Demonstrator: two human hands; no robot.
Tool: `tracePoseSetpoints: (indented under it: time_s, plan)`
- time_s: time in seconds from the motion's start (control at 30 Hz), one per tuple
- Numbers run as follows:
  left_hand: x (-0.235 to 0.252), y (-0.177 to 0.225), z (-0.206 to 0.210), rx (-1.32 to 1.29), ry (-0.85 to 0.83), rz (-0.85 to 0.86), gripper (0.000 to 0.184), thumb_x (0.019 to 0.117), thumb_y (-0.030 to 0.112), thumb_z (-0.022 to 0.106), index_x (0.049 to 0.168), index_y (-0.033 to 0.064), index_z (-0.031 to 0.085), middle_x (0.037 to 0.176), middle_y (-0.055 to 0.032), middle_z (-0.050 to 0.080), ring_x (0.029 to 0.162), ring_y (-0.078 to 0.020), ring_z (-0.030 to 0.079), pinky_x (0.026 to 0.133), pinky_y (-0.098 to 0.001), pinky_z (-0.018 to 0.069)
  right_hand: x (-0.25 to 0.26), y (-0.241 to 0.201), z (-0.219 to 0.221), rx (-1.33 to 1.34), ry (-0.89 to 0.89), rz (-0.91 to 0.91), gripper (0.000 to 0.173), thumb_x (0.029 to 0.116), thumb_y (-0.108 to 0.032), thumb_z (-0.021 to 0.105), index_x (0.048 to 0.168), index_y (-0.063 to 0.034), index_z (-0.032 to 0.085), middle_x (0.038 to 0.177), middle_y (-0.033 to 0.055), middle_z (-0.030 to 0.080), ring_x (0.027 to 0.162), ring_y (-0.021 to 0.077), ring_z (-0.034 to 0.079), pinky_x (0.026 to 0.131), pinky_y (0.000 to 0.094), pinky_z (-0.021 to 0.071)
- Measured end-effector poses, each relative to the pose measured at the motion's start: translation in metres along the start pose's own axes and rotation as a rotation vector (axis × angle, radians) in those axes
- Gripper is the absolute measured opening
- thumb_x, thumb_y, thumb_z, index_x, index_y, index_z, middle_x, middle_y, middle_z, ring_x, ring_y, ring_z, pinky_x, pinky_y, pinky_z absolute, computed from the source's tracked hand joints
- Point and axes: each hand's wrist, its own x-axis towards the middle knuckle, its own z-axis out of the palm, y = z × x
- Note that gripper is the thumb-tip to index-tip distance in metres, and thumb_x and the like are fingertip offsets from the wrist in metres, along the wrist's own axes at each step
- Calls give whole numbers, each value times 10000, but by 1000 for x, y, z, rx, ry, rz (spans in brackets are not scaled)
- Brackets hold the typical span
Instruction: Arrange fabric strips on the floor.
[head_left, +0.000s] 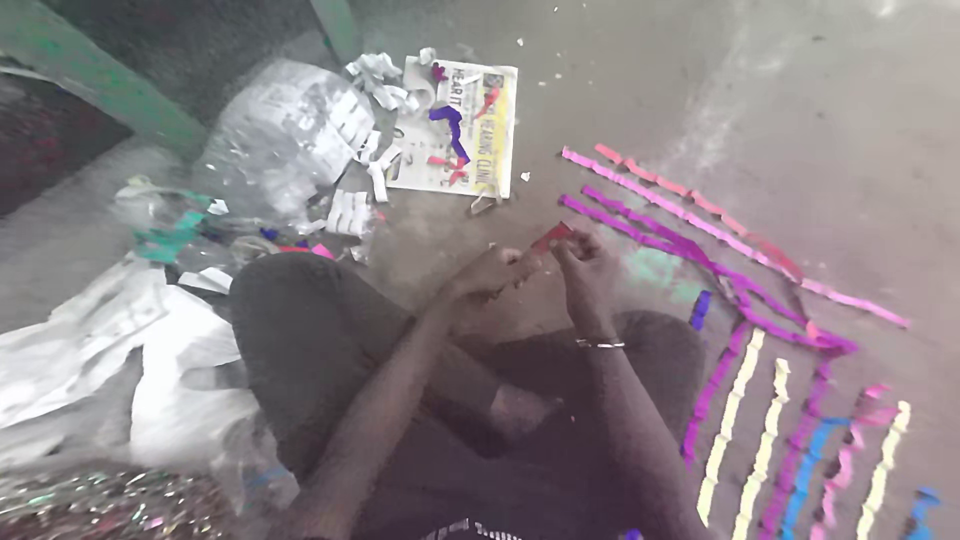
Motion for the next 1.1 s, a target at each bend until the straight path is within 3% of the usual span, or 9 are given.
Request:
tracePoseSetpoints:
  time_s: [0.13, 0.27, 0.47, 0.57, 0.7, 0.87, 0.97, 1.03, 1.1]
  plan:
    - [-4, -3, 1, -158, -33, 88, 189, 1016, 118, 628, 1135, -28, 632, 837, -24, 664, 649, -28, 619, 590, -177, 538, 14, 13, 6, -21, -19, -230, 161, 922, -32, 709, 1068, 31, 738, 1093, 105, 740, 933, 98, 709, 827, 263, 601]
    - [-1, -7, -1, -207, 42, 221, 289, 981, 34, 637, 1262, -30, 612, 1055, -48, 697, 909, -37, 657, 858, -223, 559, 16, 11, 5, -156, -119, -420, 118, 905, 3, 693, 999, 25, 762, 1137, 160, 728, 1083, 197, 698, 943, 327, 586]
    - [-3, 3, 4, -218, 205, 148, 272, 1083, 113, 492, 1292, -21, 604, 916, -68, 674, 677, -80, 637, 627, -261, 582, -8, -1, -6, -129, -176, -147, 244, 1050, -63, 525, 1258, -24, 646, 1171, 72, 708, 916, 80, 683, 799, 240, 576]
    - [0, -1, 6, -136, 191, 193, 255, 1079, 135, 504, 1241, 4, 651, 862, -32, 664, 613, -35, 549, 563, -209, 488, 6, 2, -4, 91, -278, 69, 405, 1087, -171, 463, 1474, -52, 469, 1370, 79, 612, 1148, 135, 654, 987, 330, 556]
    - [4, -3, 9, -75, 117, 137, 258, 1093, 179, 487, 1086, -13, 658, 724, -29, 584, 533, -75, 521, 505, -234, 482, 20, 19, 7, 347, -144, 171, 170, 1026, -116, 591, 1122, 6, 660, 1023, 79, 725, 888, 144, 703, 811, 338, 611]
    - [5, -8, -5, 366, 140, -34, 336, 1099, 225, 462, 1070, -6, 704, 974, -136, 717, 890, -234, 696, 872, -461, 561, 24, 8, -1, 272, -12, 130, 116, 1006, -90, 619, 1080, -12, 663, 913, 29, 712, 809, 108, 686, 756, 303, 605]
    - [7, -20, -4, 598, 155, -11, 471, 970, 318, 704, 1357, 64, 616, 1305, -198, 642, 1215, -393, 603, 1024, -684, 431, 23, 10, -5, 204, -38, 78, 96, 986, -64, 638, 1060, -11, 670, 845, -4, 712, 707, 54, 663, 670, 248, 591]
    - [6, -15, 2, 551, 122, 98, 829, 905, 345, 791, 1585, 104, 381, 1536, -190, 480, 1373, -364, 507, 1118, -599, 399, 21, 8, -4, 156, -53, 91, 124, 977, -76, 663, 1071, 4, 675, 856, 16, 723, 726, 76, 692, 704, 284, 619]
    - [5, -8, 9, 279, 93, 228, 717, 916, 244, 785, 1528, 65, 458, 1459, -146, 571, 1291, -231, 595, 1089, -426, 483, 20, 5, -1, 137, -43, 96, 149, 977, -96, 674, 1084, 7, 676, 876, 30, 729, 754, 93, 704, 732, 299, 624]
